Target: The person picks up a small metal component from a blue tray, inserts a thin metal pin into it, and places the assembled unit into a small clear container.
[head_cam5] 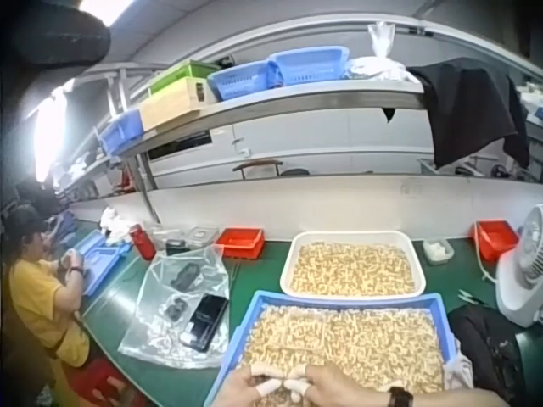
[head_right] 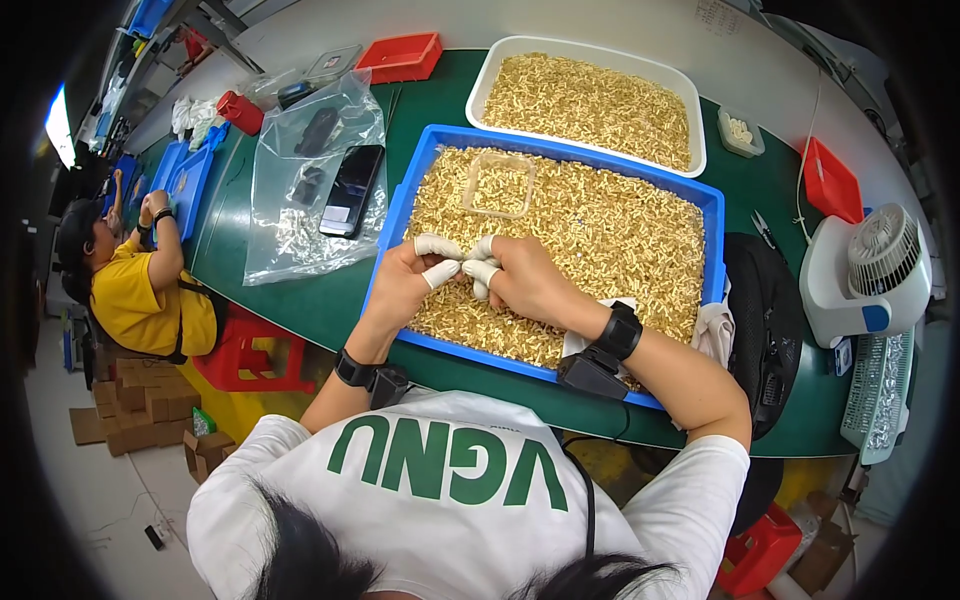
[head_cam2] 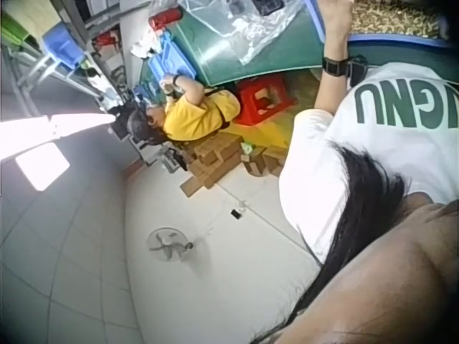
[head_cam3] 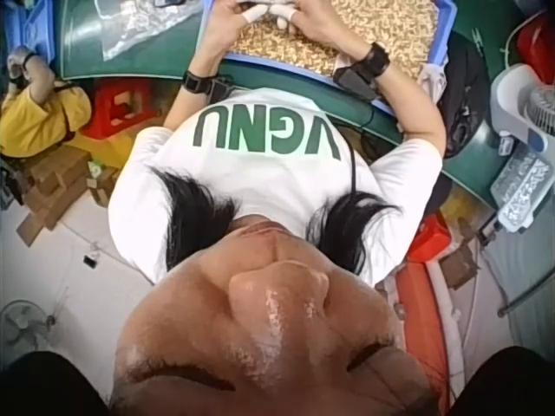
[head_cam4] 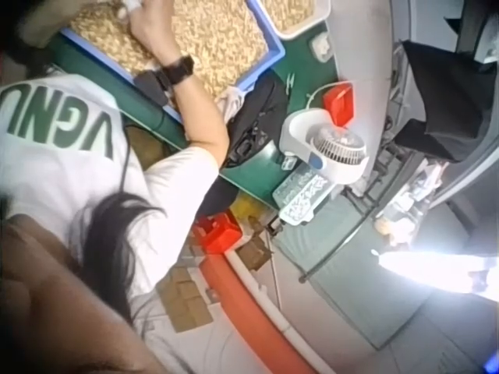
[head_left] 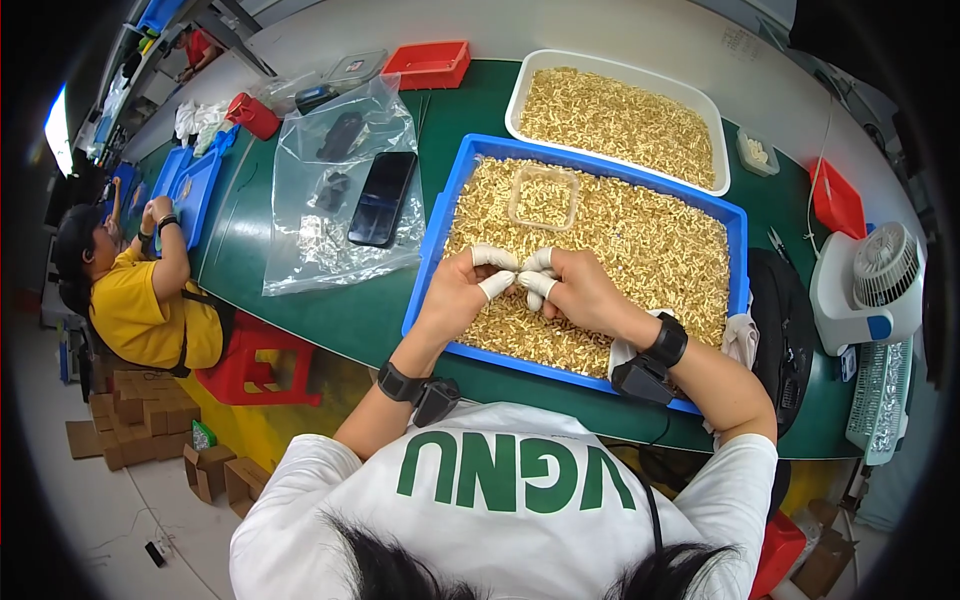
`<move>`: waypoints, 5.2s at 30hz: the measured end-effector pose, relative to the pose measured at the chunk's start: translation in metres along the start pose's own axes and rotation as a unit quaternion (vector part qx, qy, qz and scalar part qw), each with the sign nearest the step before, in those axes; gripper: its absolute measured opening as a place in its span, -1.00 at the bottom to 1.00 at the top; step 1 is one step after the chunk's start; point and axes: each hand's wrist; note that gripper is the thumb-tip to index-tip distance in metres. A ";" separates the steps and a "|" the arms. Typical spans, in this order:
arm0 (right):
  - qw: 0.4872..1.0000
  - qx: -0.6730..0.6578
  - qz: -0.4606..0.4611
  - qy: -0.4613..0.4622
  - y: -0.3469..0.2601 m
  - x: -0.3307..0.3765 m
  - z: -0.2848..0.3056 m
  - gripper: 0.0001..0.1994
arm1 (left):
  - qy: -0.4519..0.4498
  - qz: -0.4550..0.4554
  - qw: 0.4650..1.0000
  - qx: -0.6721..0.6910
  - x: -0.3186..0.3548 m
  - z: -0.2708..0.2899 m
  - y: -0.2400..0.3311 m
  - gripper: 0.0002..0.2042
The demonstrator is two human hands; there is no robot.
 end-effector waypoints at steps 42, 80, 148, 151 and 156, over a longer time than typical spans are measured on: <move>0.998 -0.023 -0.029 -0.043 -0.007 -0.005 0.009 -0.84 | -0.015 0.036 0.999 0.017 -0.003 0.003 0.001 -0.87; 0.980 0.158 0.105 0.061 0.002 -0.004 0.006 -0.84 | 0.016 0.060 0.991 0.116 -0.006 0.020 0.005 -0.85; 0.993 0.095 0.030 0.055 -0.004 -0.002 0.000 -0.86 | -0.004 0.014 0.999 0.035 -0.001 0.010 0.003 -0.81; 0.999 0.026 -0.037 0.007 -0.005 -0.003 0.005 -0.86 | -0.038 0.002 0.999 0.023 -0.001 0.009 0.001 -0.81; 0.995 0.094 -0.002 -0.027 -0.008 -0.004 0.003 -0.86 | -0.079 -0.026 0.996 -0.025 0.000 0.008 -0.006 -0.78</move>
Point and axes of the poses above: each hand's wrist, its own x-axis away from the middle knuckle, its own z-axis out of the back of the hand, y = z × x, and after that the axes turned 8 degrees about x, right-handed
